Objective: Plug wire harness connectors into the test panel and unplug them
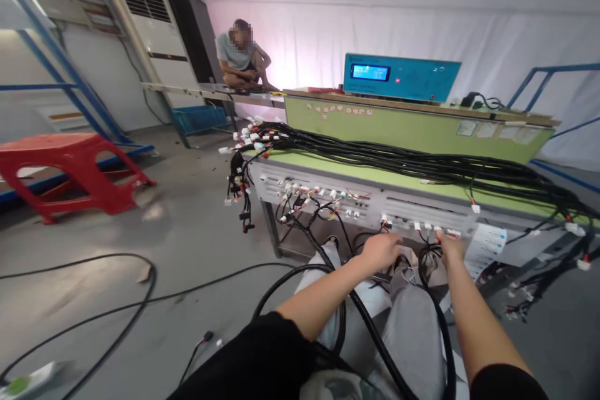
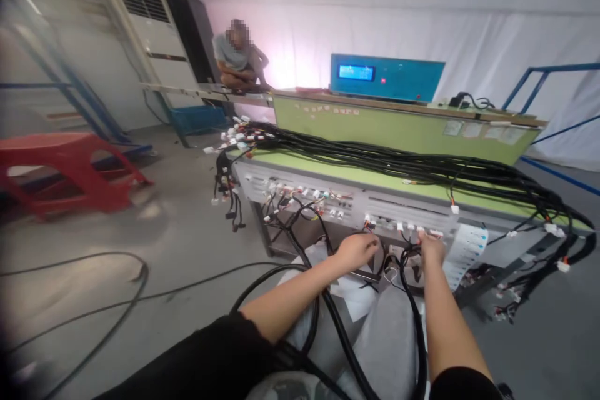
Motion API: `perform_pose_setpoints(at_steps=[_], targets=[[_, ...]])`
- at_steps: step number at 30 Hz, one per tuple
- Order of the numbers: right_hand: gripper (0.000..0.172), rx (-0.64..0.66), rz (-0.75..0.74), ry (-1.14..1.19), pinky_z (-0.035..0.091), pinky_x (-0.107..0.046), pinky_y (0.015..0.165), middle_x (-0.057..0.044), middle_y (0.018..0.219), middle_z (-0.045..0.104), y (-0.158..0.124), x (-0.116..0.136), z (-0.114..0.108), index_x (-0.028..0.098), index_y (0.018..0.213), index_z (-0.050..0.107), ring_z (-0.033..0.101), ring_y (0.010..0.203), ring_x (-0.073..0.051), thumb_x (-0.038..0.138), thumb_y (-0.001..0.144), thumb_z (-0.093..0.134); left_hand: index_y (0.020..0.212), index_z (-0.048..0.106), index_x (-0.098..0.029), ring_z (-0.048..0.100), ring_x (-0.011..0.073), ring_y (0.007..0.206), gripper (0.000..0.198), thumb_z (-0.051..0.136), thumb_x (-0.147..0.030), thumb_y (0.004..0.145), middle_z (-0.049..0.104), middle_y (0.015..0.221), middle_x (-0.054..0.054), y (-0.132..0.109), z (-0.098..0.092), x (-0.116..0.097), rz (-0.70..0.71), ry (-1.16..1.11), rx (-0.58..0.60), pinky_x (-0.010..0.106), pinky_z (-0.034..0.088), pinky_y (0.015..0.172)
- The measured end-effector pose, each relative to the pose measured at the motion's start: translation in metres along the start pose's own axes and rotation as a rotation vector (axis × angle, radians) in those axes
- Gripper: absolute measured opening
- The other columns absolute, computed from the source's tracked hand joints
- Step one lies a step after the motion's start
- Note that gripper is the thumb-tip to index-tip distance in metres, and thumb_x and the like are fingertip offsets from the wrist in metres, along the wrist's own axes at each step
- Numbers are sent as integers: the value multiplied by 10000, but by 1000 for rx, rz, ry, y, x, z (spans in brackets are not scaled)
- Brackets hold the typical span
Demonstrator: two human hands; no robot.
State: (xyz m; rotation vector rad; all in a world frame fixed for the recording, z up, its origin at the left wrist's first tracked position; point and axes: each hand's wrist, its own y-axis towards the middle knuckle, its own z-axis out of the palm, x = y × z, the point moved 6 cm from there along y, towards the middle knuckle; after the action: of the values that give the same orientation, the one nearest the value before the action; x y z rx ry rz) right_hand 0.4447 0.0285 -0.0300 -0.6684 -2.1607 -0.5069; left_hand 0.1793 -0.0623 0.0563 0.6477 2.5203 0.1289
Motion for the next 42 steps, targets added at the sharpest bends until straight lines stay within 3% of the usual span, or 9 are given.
perform_pose_setpoints(at_steps=[3, 8, 10, 13, 19, 24, 28, 37, 42], targets=[[321, 55, 63, -59, 348, -306, 513, -74, 524, 577, -3, -4, -3, 167, 550, 625, 491, 493, -182, 441, 703, 556, 1037, 628, -210, 627, 147, 855, 297, 438, -264, 816, 688, 945, 21, -48, -29, 46, -104, -142, -81, 242, 470, 792], [271, -290, -167, -147, 386, -292, 633, -110, 842, 656, -50, 21, -24, 190, 859, 650, 564, 725, -201, 408, 786, 506, 989, 639, -191, 613, 152, 866, 296, 433, -295, 804, 669, 1011, 39, -122, -77, 120, -275, -199, -309, 246, 459, 801], [241, -167, -248, -209, 394, -282, 665, -103, 831, 654, -67, 34, -7, 183, 852, 639, 573, 750, -191, 345, 824, 463, 996, 633, -179, 613, 149, 740, 333, 424, -350, 802, 678, 892, 34, -146, -91, 144, -384, -194, -367, 247, 474, 707], [213, 1, -152, -252, 402, -280, 687, -113, 786, 642, -78, 38, 16, 162, 894, 620, 586, 784, -200, 330, 793, 536, 985, 632, -153, 553, 131, 535, 364, 434, -378, 778, 618, 642, -1, -171, -101, 164, -510, -173, -383, 234, 449, 571], [201, -41, -19, 35, 404, -263, 709, -105, 885, 625, -97, 35, 24, 161, 973, 554, 574, 851, -185, 265, 801, 540, 975, 629, -165, 559, 130, 537, 357, 441, -395, 775, 614, 642, -3, -178, -80, 169, -539, -206, -281, 222, 439, 544], [145, 434, 229, 575, 392, -188, 518, -7, 582, 562, -120, 46, 96, 160, 720, 531, 528, 557, -103, 279, 799, 560, 959, 634, -194, 583, 130, 579, 327, 438, -396, 794, 663, 769, 2, -168, -67, 163, -463, -172, -223, 232, 453, 615], [280, 528, 287, 665, 319, -166, 389, 54, 416, 430, -127, 59, 132, 158, 612, 480, 380, 360, -54, 320, 839, 495, 955, 638, -204, 607, 147, 664, 319, 429, -395, 806, 682, 822, 5, -167, -66, 160, -415, -128, -224, 235, 454, 651], [316, 427, 335, 789, 161, -147, 304, 99, 361, 304, -121, 74, 129, 173, 606, 437, 234, 289, -23, 337, 874, 409, 943, 644, -191, 615, 151, 742, 312, 417, -362, 815, 681, 909, 31, -167, -64, 166, -448, -146, -235, 223, 464, 674], [308, 511, 399, 801, 145, -146, 290, 91, 363, 321, -114, 81, 127, 172, 606, 428, 237, 278, -23, 318, 877, 413, 945, 647, -172, 606, 142, 724, 292, 427, -307, 808, 680, 863, 33, -166, -70, 170, -471, -169, -302, 225, 451, 676]])
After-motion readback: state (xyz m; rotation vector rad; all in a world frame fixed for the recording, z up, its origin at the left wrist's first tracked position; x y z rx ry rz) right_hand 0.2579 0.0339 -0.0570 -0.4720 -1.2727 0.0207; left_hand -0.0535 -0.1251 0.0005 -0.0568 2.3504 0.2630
